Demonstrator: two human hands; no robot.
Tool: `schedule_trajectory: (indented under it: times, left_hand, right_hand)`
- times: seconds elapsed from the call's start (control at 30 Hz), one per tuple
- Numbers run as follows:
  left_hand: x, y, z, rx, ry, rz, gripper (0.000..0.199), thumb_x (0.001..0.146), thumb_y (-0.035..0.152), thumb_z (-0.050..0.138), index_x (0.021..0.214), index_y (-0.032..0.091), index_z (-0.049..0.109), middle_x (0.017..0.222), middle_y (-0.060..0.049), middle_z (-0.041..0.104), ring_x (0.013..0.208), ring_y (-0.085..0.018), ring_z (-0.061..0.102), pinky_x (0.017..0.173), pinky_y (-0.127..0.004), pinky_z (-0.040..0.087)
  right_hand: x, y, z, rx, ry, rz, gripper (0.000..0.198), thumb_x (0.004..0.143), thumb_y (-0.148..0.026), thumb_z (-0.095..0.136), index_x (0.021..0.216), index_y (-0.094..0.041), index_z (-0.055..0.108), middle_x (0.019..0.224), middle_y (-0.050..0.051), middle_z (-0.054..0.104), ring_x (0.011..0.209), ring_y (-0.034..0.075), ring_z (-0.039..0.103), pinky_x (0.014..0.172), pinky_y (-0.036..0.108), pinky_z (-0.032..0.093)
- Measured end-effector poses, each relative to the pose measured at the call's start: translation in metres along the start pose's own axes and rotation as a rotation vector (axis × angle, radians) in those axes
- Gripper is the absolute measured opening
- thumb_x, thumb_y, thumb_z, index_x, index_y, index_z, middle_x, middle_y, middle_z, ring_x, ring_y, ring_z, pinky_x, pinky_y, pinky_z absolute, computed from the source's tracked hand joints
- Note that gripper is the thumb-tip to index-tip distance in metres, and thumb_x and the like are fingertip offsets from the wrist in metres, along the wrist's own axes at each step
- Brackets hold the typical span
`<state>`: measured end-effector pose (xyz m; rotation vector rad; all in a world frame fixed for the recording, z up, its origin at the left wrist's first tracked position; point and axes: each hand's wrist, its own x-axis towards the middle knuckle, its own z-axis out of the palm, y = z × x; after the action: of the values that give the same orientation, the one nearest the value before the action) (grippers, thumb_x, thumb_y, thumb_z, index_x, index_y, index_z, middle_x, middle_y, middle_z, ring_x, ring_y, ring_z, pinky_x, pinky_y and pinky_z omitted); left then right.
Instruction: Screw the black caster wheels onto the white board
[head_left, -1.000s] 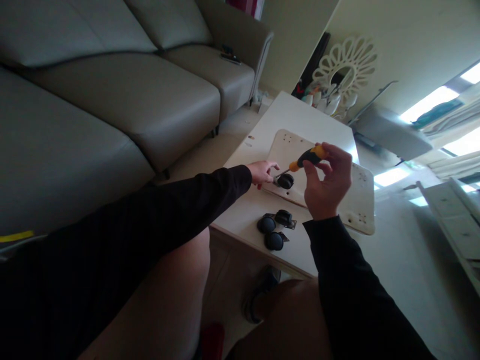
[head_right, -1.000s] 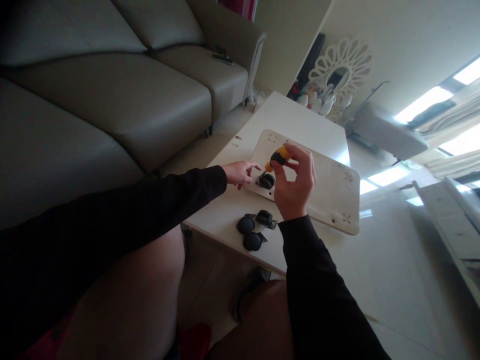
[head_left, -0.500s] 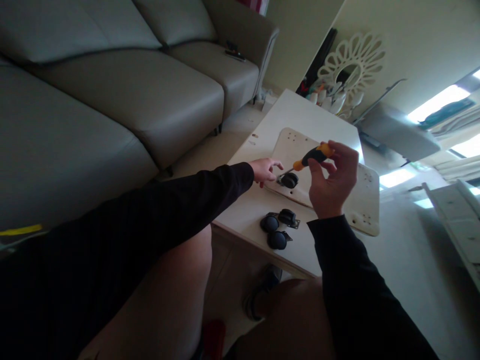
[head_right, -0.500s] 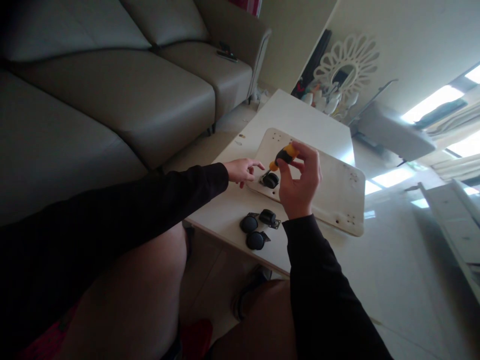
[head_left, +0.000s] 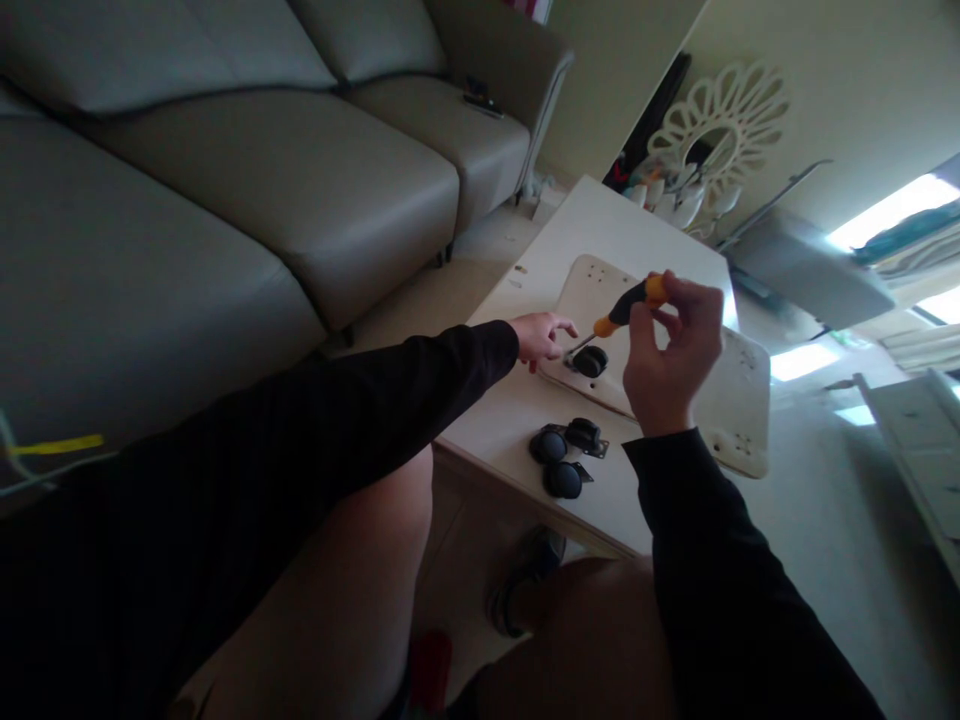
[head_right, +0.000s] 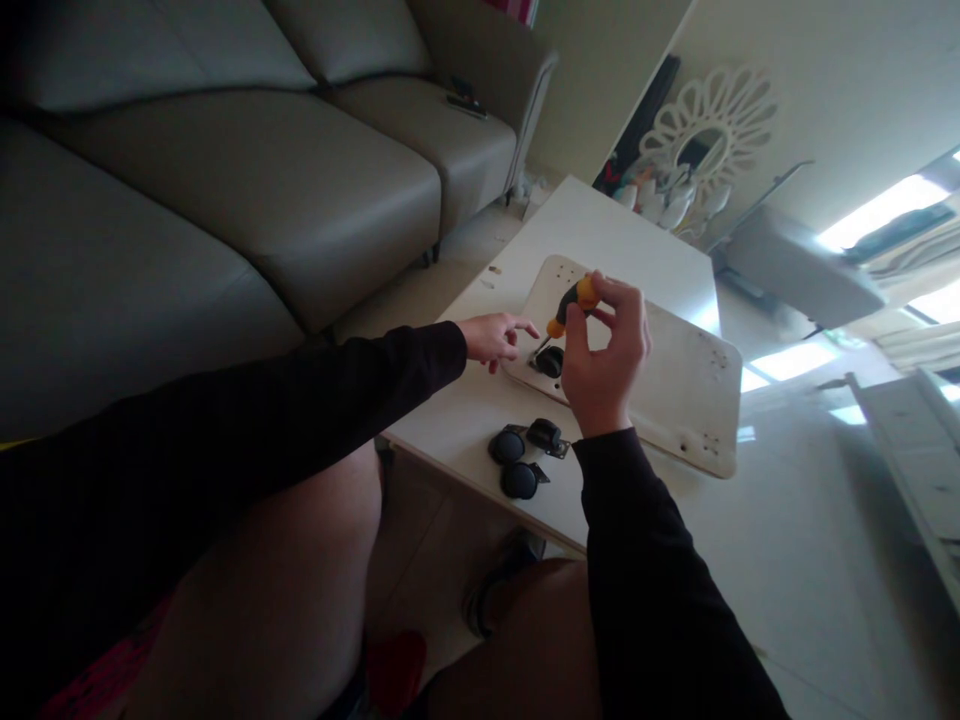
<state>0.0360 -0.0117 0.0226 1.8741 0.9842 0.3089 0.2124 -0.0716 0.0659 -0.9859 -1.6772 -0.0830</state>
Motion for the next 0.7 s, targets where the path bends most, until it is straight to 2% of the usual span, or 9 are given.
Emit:
schedule_trajectory:
  times: [0.1, 0.17, 0.3, 0.47, 0.6, 0.7]
  left_hand:
    - [-0.001, 0.0, -0.001, -0.001, 0.017, -0.01, 0.07, 0.084, 0.011, 0.065, 0.152, 0.021, 0.053, 0.102, -0.005, 0.071, 0.057, -0.012, 0.068, 0.056, -0.023, 0.051]
    - [-0.001, 0.0, -0.001, -0.011, 0.037, -0.02, 0.069, 0.081, 0.013, 0.068, 0.149, 0.019, 0.055, 0.096, -0.005, 0.072, 0.057, -0.014, 0.069, 0.058, -0.025, 0.053]
    - [-0.003, -0.001, -0.001, -0.037, 0.058, -0.035, 0.069, 0.079, 0.014, 0.071, 0.146, 0.017, 0.058, 0.09, -0.005, 0.072, 0.06, -0.016, 0.069, 0.059, -0.026, 0.054]
    - [-0.002, -0.003, -0.002, -0.048, 0.041, -0.044, 0.069, 0.079, 0.016, 0.072, 0.147, 0.017, 0.058, 0.088, -0.005, 0.072, 0.063, -0.017, 0.07, 0.06, -0.026, 0.055]
    - [-0.001, -0.005, -0.001, -0.054, 0.034, -0.035, 0.067, 0.081, 0.014, 0.069, 0.147, 0.018, 0.058, 0.097, -0.008, 0.072, 0.062, -0.016, 0.07, 0.06, -0.026, 0.054]
    - [-0.002, -0.005, 0.0, -0.049, 0.037, -0.034, 0.067, 0.081, 0.014, 0.069, 0.147, 0.018, 0.058, 0.099, -0.008, 0.072, 0.062, -0.015, 0.07, 0.06, -0.025, 0.054]
  right_hand:
    - [0.002, -0.002, 0.001, -0.041, 0.055, -0.014, 0.031, 0.081, -0.026, 0.078, 0.108, -0.025, 0.061, 0.107, 0.001, 0.064, 0.101, 0.019, 0.069, 0.077, 0.035, 0.062]
    - [0.003, -0.003, 0.002, -0.055, 0.083, -0.011, 0.034, 0.078, -0.024, 0.08, 0.104, -0.026, 0.058, 0.105, 0.001, 0.063, 0.1, 0.019, 0.068, 0.073, 0.034, 0.06]
    - [0.007, -0.001, 0.001, -0.024, 0.092, 0.019, 0.031, 0.081, -0.019, 0.074, 0.103, -0.026, 0.054, 0.112, 0.002, 0.068, 0.104, 0.02, 0.071, 0.079, 0.039, 0.061]
    - [0.01, -0.001, 0.002, -0.094, 0.169, -0.003, 0.027, 0.079, -0.021, 0.077, 0.094, -0.025, 0.056, 0.099, 0.0, 0.067, 0.1, 0.021, 0.072, 0.076, 0.039, 0.061]
    - [0.01, -0.007, -0.001, -0.08, 0.099, -0.031, 0.01, 0.092, -0.022, 0.061, 0.102, -0.025, 0.06, 0.112, 0.004, 0.071, 0.107, 0.021, 0.073, 0.08, 0.039, 0.06]
    - [0.011, -0.01, -0.003, -0.139, 0.112, -0.033, 0.013, 0.088, -0.019, 0.067, 0.099, -0.024, 0.062, 0.103, 0.003, 0.069, 0.098, 0.021, 0.07, 0.08, 0.039, 0.057]
